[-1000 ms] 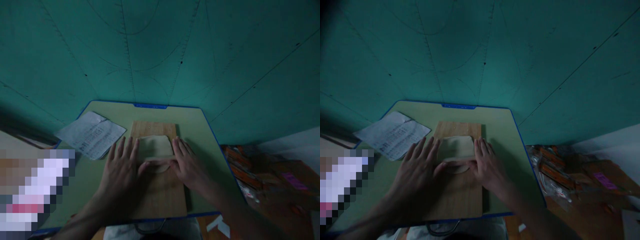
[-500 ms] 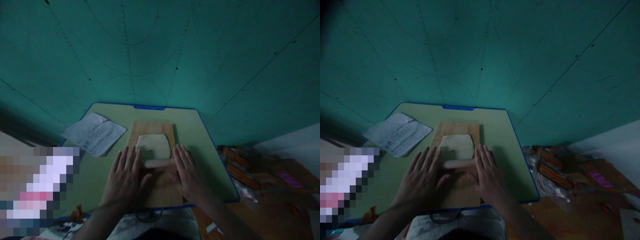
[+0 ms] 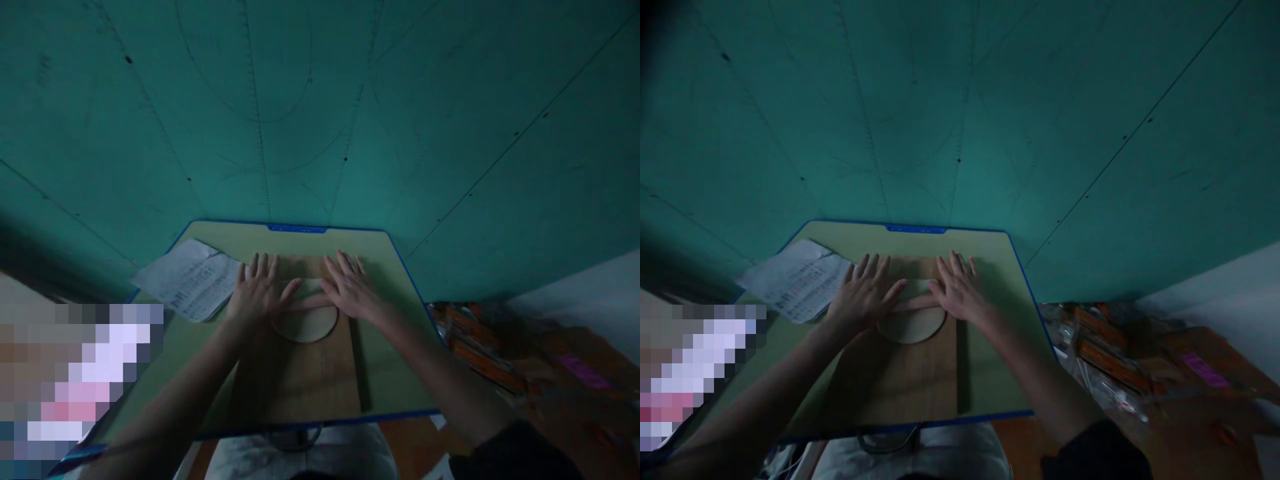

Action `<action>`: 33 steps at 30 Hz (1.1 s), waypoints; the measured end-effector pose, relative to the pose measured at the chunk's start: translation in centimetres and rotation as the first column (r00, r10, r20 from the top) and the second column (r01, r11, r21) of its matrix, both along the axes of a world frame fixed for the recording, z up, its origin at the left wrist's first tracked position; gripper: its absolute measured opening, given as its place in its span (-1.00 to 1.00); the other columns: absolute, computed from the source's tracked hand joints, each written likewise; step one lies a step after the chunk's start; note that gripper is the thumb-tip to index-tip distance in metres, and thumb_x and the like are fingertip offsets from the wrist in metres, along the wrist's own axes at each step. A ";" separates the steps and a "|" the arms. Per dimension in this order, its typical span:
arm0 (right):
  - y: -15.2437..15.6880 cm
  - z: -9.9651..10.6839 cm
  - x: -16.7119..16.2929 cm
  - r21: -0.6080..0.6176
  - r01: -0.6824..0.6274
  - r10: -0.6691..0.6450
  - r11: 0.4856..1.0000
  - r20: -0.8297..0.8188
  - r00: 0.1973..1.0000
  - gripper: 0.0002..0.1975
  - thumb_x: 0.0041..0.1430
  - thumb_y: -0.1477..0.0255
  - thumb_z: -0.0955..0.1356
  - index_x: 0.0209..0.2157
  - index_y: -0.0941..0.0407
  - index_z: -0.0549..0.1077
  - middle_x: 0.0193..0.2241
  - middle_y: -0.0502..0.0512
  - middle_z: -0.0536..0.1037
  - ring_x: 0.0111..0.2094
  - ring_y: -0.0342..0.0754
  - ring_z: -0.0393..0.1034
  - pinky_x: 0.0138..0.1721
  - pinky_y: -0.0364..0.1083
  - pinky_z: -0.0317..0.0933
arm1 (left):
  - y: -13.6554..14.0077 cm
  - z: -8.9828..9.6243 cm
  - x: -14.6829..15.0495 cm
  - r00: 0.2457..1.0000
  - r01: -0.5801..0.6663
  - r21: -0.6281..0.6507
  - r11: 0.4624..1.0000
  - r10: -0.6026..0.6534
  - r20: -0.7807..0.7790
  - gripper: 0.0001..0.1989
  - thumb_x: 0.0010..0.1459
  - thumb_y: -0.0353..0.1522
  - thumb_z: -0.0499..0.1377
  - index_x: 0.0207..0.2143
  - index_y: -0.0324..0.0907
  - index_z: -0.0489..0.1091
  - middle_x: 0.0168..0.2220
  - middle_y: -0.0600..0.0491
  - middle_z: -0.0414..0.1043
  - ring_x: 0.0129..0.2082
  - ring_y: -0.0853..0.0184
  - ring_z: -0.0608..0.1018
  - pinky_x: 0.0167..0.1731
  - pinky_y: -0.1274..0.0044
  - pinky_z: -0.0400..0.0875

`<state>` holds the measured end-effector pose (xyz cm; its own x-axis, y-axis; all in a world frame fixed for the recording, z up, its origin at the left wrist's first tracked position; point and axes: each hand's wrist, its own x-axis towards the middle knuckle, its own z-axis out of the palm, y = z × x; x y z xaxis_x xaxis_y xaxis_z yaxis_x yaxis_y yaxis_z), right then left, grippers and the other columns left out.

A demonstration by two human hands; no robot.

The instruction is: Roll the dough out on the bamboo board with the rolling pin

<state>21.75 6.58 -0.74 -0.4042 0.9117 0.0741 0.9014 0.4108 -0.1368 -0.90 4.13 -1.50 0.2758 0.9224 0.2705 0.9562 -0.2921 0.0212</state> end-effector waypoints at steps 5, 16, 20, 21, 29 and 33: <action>-5.7 -0.9 1.3 0.085 -0.087 0.091 0.993 -0.036 0.995 -0.29 0.41 0.07 0.13 0.39 0.24 0.05 0.39 0.42 0.04 0.42 0.24 -0.14 0.35 0.27 -0.11 | -4.4 -0.9 0.3 0.999 -0.039 0.100 0.994 0.037 0.016 -0.26 0.35 -0.02 -0.17 0.27 -0.44 0.21 0.28 -0.37 0.24 0.34 -0.17 0.20 0.24 0.04 0.13; 2.7 -0.7 0.3 0.006 0.055 -0.054 0.998 -0.074 0.996 -0.38 0.42 0.13 0.14 0.33 0.22 0.19 0.34 0.39 0.19 0.38 0.24 0.01 0.34 0.32 -0.12 | 5.7 0.6 0.7 0.994 -0.013 -0.031 0.999 0.017 0.112 -0.49 0.37 -0.15 -0.11 0.17 -0.26 0.32 0.19 -0.23 0.38 0.22 0.02 0.38 0.14 0.18 0.30; 2.4 -0.6 0.1 0.045 0.119 -0.113 0.992 -0.111 0.987 -0.44 0.42 0.19 0.17 0.29 0.22 0.25 0.30 0.40 0.26 0.34 0.22 0.08 0.32 0.30 -0.06 | 5.5 1.7 0.6 0.983 -0.034 0.006 0.999 0.032 0.182 -0.55 0.37 -0.19 -0.13 -0.05 -0.24 0.45 -0.01 -0.20 0.50 0.01 0.06 0.50 0.00 0.24 0.39; 1.5 -0.7 0.1 0.059 0.112 -0.105 0.992 -0.120 0.987 -0.43 0.41 0.19 0.17 0.29 0.25 0.24 0.29 0.43 0.27 0.34 0.24 0.08 0.31 0.29 -0.05 | 4.7 1.7 0.4 0.982 -0.048 0.021 0.999 0.043 0.185 -0.55 0.37 -0.19 -0.14 -0.07 -0.22 0.46 -0.03 -0.18 0.51 -0.01 0.06 0.51 -0.02 0.24 0.39; -4.4 -2.9 0.7 0.155 -0.019 0.051 0.988 -0.204 0.978 -0.43 0.45 0.20 0.09 0.32 0.23 0.18 0.31 0.37 0.26 0.36 0.21 0.06 0.30 0.26 0.04 | 3.8 1.1 0.3 0.988 -0.045 -0.052 0.998 0.052 0.142 -0.54 0.39 -0.19 -0.17 0.05 -0.22 0.39 0.01 -0.18 0.49 0.03 0.05 0.48 -0.02 0.25 0.38; -2.0 -2.6 1.3 0.203 -0.012 0.050 0.979 -0.181 0.982 -0.52 0.45 0.29 0.12 0.26 0.18 0.28 0.25 0.38 0.35 0.29 0.26 0.17 0.25 0.36 0.07 | 8.0 1.9 1.9 0.988 0.007 -0.132 0.991 0.014 0.156 -0.60 0.39 -0.22 -0.12 0.03 -0.21 0.39 0.04 -0.12 0.49 0.05 0.15 0.49 0.05 0.33 0.35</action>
